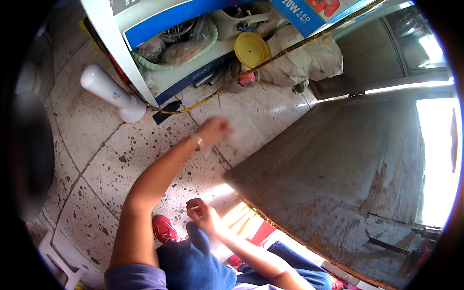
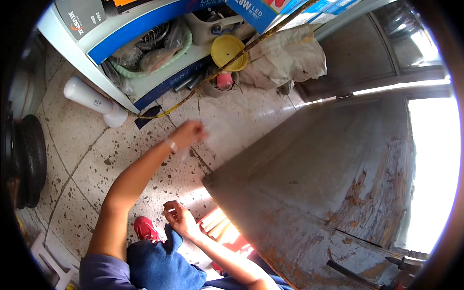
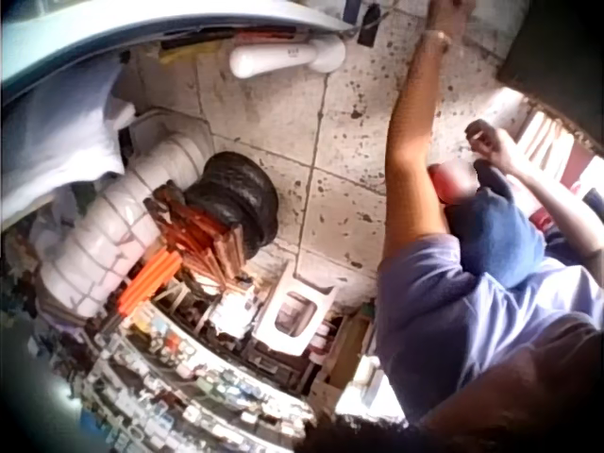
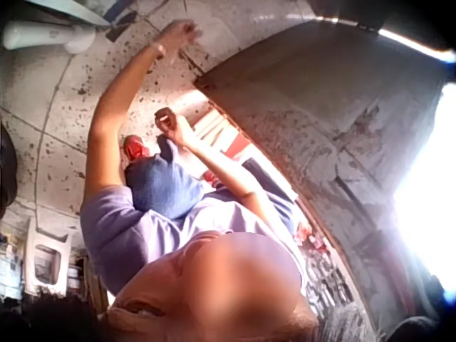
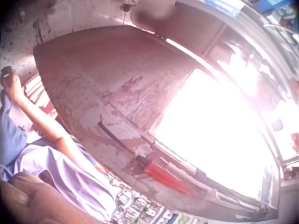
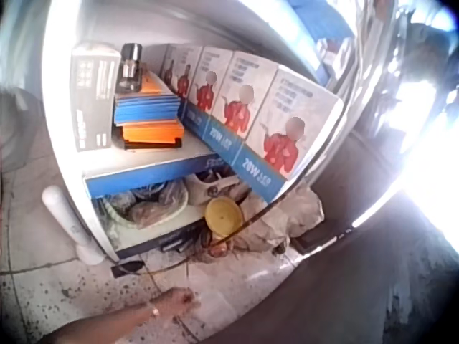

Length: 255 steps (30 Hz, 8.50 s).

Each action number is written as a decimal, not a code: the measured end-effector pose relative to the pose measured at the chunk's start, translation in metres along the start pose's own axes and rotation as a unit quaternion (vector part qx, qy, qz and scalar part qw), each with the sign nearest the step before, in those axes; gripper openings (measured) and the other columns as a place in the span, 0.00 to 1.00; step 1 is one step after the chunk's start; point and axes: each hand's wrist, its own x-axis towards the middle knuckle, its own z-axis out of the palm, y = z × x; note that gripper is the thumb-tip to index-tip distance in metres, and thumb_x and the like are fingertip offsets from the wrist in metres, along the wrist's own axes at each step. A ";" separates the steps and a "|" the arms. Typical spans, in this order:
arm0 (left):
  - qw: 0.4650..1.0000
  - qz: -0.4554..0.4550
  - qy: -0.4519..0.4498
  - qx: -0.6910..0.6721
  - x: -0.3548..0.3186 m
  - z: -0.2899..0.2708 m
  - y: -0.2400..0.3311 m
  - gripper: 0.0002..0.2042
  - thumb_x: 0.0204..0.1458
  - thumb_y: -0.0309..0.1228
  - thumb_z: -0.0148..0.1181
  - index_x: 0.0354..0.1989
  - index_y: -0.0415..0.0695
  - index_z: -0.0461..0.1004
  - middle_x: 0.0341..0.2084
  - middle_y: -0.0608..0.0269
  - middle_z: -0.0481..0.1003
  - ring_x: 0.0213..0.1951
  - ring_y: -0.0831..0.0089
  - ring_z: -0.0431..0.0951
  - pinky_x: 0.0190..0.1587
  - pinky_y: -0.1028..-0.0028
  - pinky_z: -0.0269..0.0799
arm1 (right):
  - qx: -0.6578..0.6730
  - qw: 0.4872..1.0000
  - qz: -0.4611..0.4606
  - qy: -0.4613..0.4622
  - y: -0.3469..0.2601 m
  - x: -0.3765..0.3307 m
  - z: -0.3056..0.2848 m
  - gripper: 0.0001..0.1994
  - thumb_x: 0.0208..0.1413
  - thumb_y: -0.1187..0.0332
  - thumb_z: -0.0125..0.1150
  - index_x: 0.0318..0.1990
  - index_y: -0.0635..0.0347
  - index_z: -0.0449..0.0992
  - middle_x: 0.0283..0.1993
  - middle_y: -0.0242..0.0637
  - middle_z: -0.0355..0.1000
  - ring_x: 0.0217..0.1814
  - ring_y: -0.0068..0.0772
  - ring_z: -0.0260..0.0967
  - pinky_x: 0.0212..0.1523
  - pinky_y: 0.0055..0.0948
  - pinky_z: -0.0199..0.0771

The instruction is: The person sits on the floor and inserts metal screws into pre-drilled holes in small wooden sticks. They pick screws from a clear container, align them with the holes, and push them in by hand. The person then places the assembled sticks into a red tray and moves the tray to a shelf.

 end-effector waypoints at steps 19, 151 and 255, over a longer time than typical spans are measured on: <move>0.805 0.070 0.406 -0.428 -0.010 -0.145 0.125 0.08 0.60 0.35 0.51 0.39 0.45 0.69 0.35 0.60 0.80 0.18 0.85 0.61 0.21 0.81 0.56 | 0.005 0.995 -0.084 -0.046 -0.018 0.007 0.025 0.12 0.58 0.67 0.56 0.46 0.62 0.69 0.38 0.41 0.73 0.37 0.35 0.74 0.39 0.32 0.75; 0.857 0.023 0.329 0.397 -0.151 -0.079 0.007 0.20 0.41 0.45 0.64 0.36 0.45 0.68 0.21 0.56 0.75 0.23 0.56 0.77 0.25 0.60 0.72 | -0.298 0.810 -0.295 0.410 -0.084 0.167 0.002 0.09 0.48 0.74 0.57 0.39 0.57 0.74 0.48 0.43 0.69 0.47 0.45 0.67 0.49 0.44 0.62; 0.933 -0.351 0.048 -0.052 -0.226 0.017 0.128 0.27 0.51 0.19 0.55 0.61 0.39 0.56 0.52 0.58 0.66 0.49 0.72 0.69 0.51 0.73 0.67 | 0.299 0.900 0.193 0.250 0.123 -0.309 -0.272 0.19 0.57 0.69 0.57 0.55 0.61 0.65 0.46 0.39 0.72 0.42 0.25 0.72 0.45 0.27 0.72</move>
